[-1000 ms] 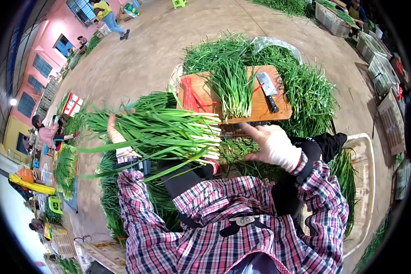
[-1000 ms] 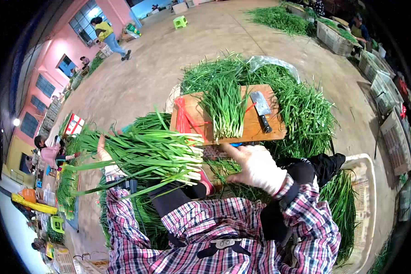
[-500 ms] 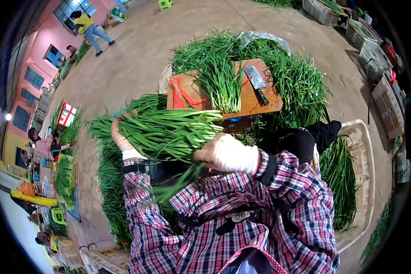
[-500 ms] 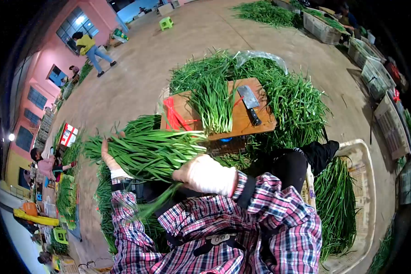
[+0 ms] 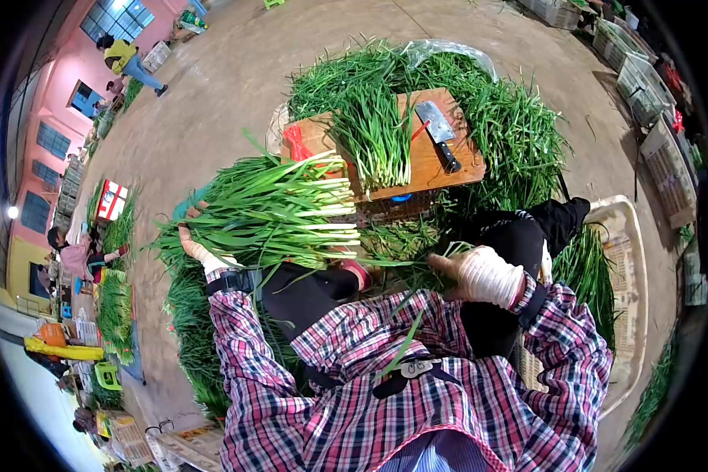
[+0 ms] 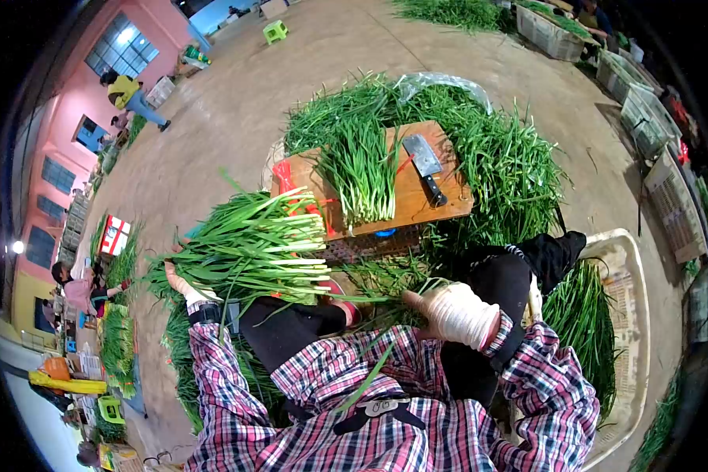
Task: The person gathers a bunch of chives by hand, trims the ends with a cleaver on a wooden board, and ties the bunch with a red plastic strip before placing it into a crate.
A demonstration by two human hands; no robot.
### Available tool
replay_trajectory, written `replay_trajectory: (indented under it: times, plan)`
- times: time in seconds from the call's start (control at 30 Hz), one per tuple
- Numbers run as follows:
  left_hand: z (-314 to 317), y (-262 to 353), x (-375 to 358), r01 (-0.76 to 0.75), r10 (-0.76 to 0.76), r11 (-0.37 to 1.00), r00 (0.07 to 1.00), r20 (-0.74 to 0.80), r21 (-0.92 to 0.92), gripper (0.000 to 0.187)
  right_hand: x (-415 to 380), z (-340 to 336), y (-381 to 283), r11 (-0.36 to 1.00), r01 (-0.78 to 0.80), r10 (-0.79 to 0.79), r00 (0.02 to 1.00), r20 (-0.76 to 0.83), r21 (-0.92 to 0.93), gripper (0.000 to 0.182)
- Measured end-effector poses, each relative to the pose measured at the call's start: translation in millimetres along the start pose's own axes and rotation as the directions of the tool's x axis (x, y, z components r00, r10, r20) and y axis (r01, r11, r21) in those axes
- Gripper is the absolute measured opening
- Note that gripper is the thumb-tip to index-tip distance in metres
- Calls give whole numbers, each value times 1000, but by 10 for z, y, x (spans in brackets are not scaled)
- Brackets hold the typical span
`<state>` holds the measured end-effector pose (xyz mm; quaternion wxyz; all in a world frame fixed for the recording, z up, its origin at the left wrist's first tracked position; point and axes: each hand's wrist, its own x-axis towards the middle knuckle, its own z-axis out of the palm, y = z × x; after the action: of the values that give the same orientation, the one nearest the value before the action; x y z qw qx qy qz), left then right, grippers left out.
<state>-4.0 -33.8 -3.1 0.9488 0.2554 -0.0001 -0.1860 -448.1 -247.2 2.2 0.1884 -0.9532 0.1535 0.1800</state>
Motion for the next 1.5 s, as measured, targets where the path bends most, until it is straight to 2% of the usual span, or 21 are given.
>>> replay_trajectory:
  times: [0.07,0.17,0.27,0.33,0.4,0.47,0.57,0.6,0.67,0.8,0.9,1.0,1.03,1.13,1.17,1.23,1.27,1.3,1.33,1.4,1.5]
  plan:
    - [39,-21,-25,-13,15,999,999,-48,39,34,21,40,-20,997,69,-75,978,-195,-34,80]
    - [-176,-5,61,43,-54,995,991,123,94,31,198,87,-96,978,191,-131,871,-473,81,89]
    - [-130,-32,8,25,-26,985,1000,1,171,32,388,-29,-244,828,325,-19,830,-557,457,87]
    - [-184,-41,-10,56,-56,981,998,-3,186,32,573,-2,-280,753,376,24,805,-593,540,83]
    - [-211,-53,-25,108,-117,988,990,77,113,33,827,99,-259,598,476,-5,807,-591,645,79]
    - [-228,-83,-26,70,-88,989,987,131,132,34,922,8,-376,37,317,11,948,-317,948,70]
    - [-78,-109,-200,83,-81,969,997,-15,232,32,1046,25,-573,-284,162,-41,983,-181,945,52]
    - [-49,-112,-220,98,-129,975,981,148,200,32,1095,47,-681,-315,291,31,954,-297,903,43]
    - [-6,-152,-248,24,0,972,995,-102,233,33,1091,87,-737,-396,188,82,982,-170,899,40]
    - [-27,-196,-297,11,8,970,997,-77,244,39,1156,258,-873,-558,234,255,961,-104,797,30]
    - [-84,-285,-301,18,-9,986,998,-55,165,43,1120,320,-919,-728,302,220,953,-207,615,31]
    - [-506,-222,14,104,-103,995,964,245,10,43,798,244,-724,-717,200,59,972,-227,667,31]
    - [-503,-223,-2,99,-102,995,943,318,26,41,678,243,-647,-605,323,135,943,-305,728,29]
    - [-427,-159,-3,155,-138,988,928,347,-22,40,439,397,-281,-394,447,138,893,-429,803,23]
    - [-391,-167,12,25,-40,997,970,239,69,41,339,420,-122,-252,382,156,923,-352,889,20]
    - [-346,-127,28,33,-41,998,977,209,44,41,176,471,129,-38,254,163,956,-245,966,18]
    - [-366,-93,64,80,-75,997,980,182,-22,41,157,570,246,172,152,179,967,-182,973,22]
    - [-349,-77,74,47,-44,999,985,169,-13,39,113,556,273,699,145,161,922,-352,700,27]
    - [-336,-64,60,43,-40,999,988,151,-13,38,83,547,283,981,49,49,876,-480,188,32]
    - [-283,-76,50,41,-39,999,992,122,-14,37,137,511,119,990,-53,110,869,-482,129,69]
    - [-322,-120,18,26,-27,1000,998,54,15,40,379,389,-241,789,283,97,819,-566,545,79]
